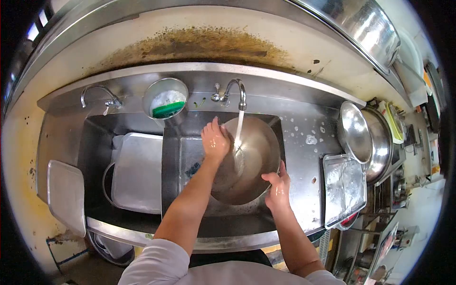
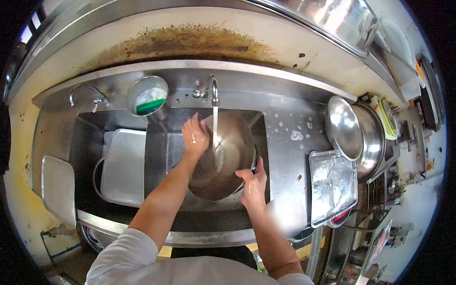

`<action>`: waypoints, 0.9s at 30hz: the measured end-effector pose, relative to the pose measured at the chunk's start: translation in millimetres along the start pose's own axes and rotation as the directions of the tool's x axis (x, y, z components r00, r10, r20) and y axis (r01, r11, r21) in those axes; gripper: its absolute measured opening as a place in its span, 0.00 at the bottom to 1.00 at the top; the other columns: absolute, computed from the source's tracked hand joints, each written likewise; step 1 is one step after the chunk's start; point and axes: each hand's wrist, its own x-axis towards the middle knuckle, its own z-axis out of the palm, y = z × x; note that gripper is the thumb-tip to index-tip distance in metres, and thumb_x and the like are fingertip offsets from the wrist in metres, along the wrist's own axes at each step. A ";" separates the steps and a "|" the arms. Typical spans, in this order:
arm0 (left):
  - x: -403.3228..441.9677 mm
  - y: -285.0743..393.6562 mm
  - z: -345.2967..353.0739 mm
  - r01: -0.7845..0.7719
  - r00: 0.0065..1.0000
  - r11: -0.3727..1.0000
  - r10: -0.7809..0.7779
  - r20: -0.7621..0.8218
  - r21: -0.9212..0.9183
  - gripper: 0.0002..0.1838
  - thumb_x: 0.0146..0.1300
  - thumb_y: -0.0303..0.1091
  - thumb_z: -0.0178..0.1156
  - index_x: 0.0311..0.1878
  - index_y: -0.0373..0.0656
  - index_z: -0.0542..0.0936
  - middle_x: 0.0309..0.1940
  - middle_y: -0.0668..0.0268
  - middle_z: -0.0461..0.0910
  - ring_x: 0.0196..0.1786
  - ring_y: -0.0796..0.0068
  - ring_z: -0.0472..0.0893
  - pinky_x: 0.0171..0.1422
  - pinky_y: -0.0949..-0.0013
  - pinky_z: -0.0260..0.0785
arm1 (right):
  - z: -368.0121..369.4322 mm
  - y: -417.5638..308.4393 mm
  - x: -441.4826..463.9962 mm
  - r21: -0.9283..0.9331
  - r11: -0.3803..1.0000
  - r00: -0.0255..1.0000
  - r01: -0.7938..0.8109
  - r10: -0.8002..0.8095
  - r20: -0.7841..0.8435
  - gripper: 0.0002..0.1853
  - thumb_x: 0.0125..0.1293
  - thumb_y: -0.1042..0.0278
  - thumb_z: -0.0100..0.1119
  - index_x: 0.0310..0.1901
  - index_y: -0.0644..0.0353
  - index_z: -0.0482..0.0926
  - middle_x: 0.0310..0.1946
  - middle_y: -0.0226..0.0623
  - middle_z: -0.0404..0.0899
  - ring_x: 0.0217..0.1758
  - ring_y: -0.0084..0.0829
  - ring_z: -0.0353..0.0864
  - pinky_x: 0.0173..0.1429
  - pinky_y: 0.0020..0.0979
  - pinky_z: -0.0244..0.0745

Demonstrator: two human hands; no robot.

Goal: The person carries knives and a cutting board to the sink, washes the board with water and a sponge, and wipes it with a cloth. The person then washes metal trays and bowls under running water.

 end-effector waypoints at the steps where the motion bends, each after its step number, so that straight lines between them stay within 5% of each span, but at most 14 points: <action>1: -11.7 8.5 15.1 -0.045 0.994 0.996 0.053 -0.097 0.081 0.32 0.75 0.47 0.50 0.68 0.27 0.63 0.66 0.34 0.66 0.73 0.41 0.65 0.78 0.42 0.51 | 3.9 1.8 3.8 -0.011 1.000 1.000 -0.024 0.024 0.000 0.45 0.47 0.83 0.58 0.73 0.70 0.59 0.57 0.44 0.76 0.61 0.36 0.75 0.69 0.35 0.66; 3: -23.7 16.3 45.5 -0.039 0.995 0.983 0.054 -0.080 0.179 0.46 0.75 0.52 0.49 0.76 0.21 0.43 0.76 0.31 0.46 0.81 0.35 0.44 0.83 0.39 0.29 | 21.2 2.6 3.5 -0.097 0.994 0.999 -0.044 0.040 -0.036 0.54 0.47 0.82 0.61 0.77 0.76 0.45 0.57 0.50 0.76 0.58 0.38 0.76 0.67 0.35 0.68; 6: -8.6 10.6 112.7 0.215 0.975 0.969 -0.221 -0.036 -0.123 0.45 0.75 0.56 0.49 0.75 0.23 0.50 0.73 0.30 0.50 0.77 0.31 0.52 0.81 0.42 0.41 | 26.4 19.1 19.3 -0.298 0.949 0.991 -0.099 0.120 0.053 0.58 0.48 0.78 0.65 0.78 0.76 0.40 0.58 0.56 0.71 0.60 0.38 0.74 0.66 0.33 0.67; 7: 2.7 14.6 100.3 0.377 0.918 0.804 -0.258 0.301 -0.460 0.43 0.73 0.59 0.53 0.70 0.25 0.59 0.67 0.32 0.63 0.67 0.37 0.67 0.72 0.46 0.58 | 17.9 48.5 37.6 -0.529 0.847 0.998 0.058 -0.061 0.011 0.58 0.49 0.71 0.68 0.77 0.78 0.41 0.62 0.62 0.65 0.65 0.46 0.72 0.69 0.36 0.67; 8: 1.4 34.2 72.7 0.551 0.824 0.599 -0.280 0.492 -0.581 0.40 0.72 0.58 0.55 0.67 0.26 0.63 0.61 0.35 0.68 0.62 0.41 0.71 0.67 0.48 0.61 | 20.3 52.6 42.2 -0.653 0.754 0.996 0.062 -0.086 -0.005 0.58 0.49 0.69 0.69 0.76 0.78 0.41 0.63 0.63 0.64 0.66 0.49 0.70 0.70 0.38 0.67; 10: -3.4 79.0 12.1 0.815 0.579 0.085 -0.132 0.805 -0.573 0.35 0.71 0.55 0.58 0.61 0.27 0.72 0.51 0.40 0.78 0.52 0.49 0.77 0.58 0.51 0.67 | 28.1 52.3 51.9 -0.852 0.521 0.989 0.055 -0.146 -0.026 0.59 0.48 0.66 0.70 0.76 0.80 0.41 0.66 0.66 0.60 0.68 0.56 0.68 0.72 0.42 0.66; 11: -2.9 70.5 19.7 0.731 0.664 0.371 -0.188 0.724 -0.573 0.24 0.69 0.45 0.59 0.51 0.28 0.79 0.34 0.48 0.82 0.42 0.56 0.80 0.49 0.53 0.69 | 26.4 54.8 58.2 -0.857 0.513 0.993 0.050 -0.117 -0.011 0.62 0.48 0.62 0.72 0.76 0.80 0.41 0.68 0.69 0.58 0.71 0.62 0.65 0.74 0.44 0.65; 14: 5.6 24.4 38.7 0.504 0.748 0.747 -0.128 0.651 -0.433 0.06 0.65 0.31 0.59 0.36 0.39 0.80 0.29 0.66 0.79 0.33 0.72 0.78 0.37 0.66 0.70 | 31.2 48.5 62.9 -0.873 0.473 0.992 0.124 -0.095 0.089 0.63 0.48 0.59 0.74 0.76 0.77 0.42 0.71 0.70 0.55 0.74 0.61 0.62 0.76 0.43 0.63; 15: 2.1 33.9 10.8 0.523 0.752 0.693 -0.100 0.651 -0.497 0.05 0.61 0.25 0.55 0.32 0.39 0.80 0.27 0.68 0.78 0.32 0.75 0.76 0.37 0.69 0.69 | 18.4 67.1 83.0 -0.848 0.463 0.965 0.257 -0.163 0.203 0.57 0.50 0.51 0.73 0.73 0.78 0.55 0.69 0.72 0.62 0.73 0.59 0.65 0.75 0.43 0.64; 18: 6.9 -2.2 -3.9 0.578 0.732 0.621 -0.106 0.673 -0.530 0.07 0.62 0.23 0.54 0.35 0.39 0.82 0.28 0.70 0.77 0.33 0.77 0.75 0.39 0.70 0.68 | 29.6 37.9 102.0 -0.844 0.458 0.938 0.281 0.054 0.342 0.41 0.53 0.47 0.69 0.61 0.74 0.76 0.57 0.67 0.77 0.63 0.59 0.77 0.68 0.44 0.72; 19: 7.8 -12.6 -8.9 0.571 0.749 0.614 -0.117 0.652 -0.545 0.06 0.63 0.23 0.56 0.36 0.39 0.83 0.29 0.70 0.78 0.34 0.78 0.74 0.40 0.70 0.68 | 47.9 15.4 93.6 -0.854 0.419 0.939 0.309 0.009 0.344 0.26 0.56 0.49 0.64 0.42 0.69 0.86 0.41 0.62 0.84 0.50 0.59 0.84 0.60 0.46 0.78; 22: 5.7 -30.4 -20.7 0.556 0.790 0.601 -0.168 0.590 -0.574 0.06 0.65 0.28 0.61 0.40 0.37 0.84 0.31 0.70 0.80 0.34 0.79 0.74 0.39 0.69 0.67 | 87.0 -2.3 124.4 -0.868 0.123 0.863 0.480 -0.242 0.443 0.17 0.58 0.59 0.58 0.31 0.67 0.85 0.37 0.59 0.84 0.46 0.57 0.85 0.52 0.49 0.80; 26: -4.5 -14.3 -46.5 0.481 0.845 0.664 -0.175 0.506 -0.573 0.13 0.68 0.37 0.67 0.40 0.33 0.86 0.29 0.69 0.82 0.30 0.79 0.73 0.35 0.67 0.67 | 134.7 14.9 167.5 -0.805 0.463 0.907 0.371 0.004 0.421 0.15 0.65 0.60 0.58 0.41 0.65 0.85 0.38 0.56 0.85 0.46 0.54 0.86 0.53 0.44 0.80; 27: -6.6 -7.9 -50.5 0.432 0.859 0.719 -0.145 0.491 -0.544 0.14 0.68 0.37 0.67 0.39 0.32 0.86 0.28 0.69 0.82 0.30 0.79 0.73 0.35 0.66 0.67 | 141.4 14.7 161.8 -0.822 0.363 0.890 0.439 -0.050 0.454 0.16 0.65 0.59 0.58 0.43 0.64 0.84 0.39 0.55 0.85 0.47 0.52 0.86 0.54 0.43 0.79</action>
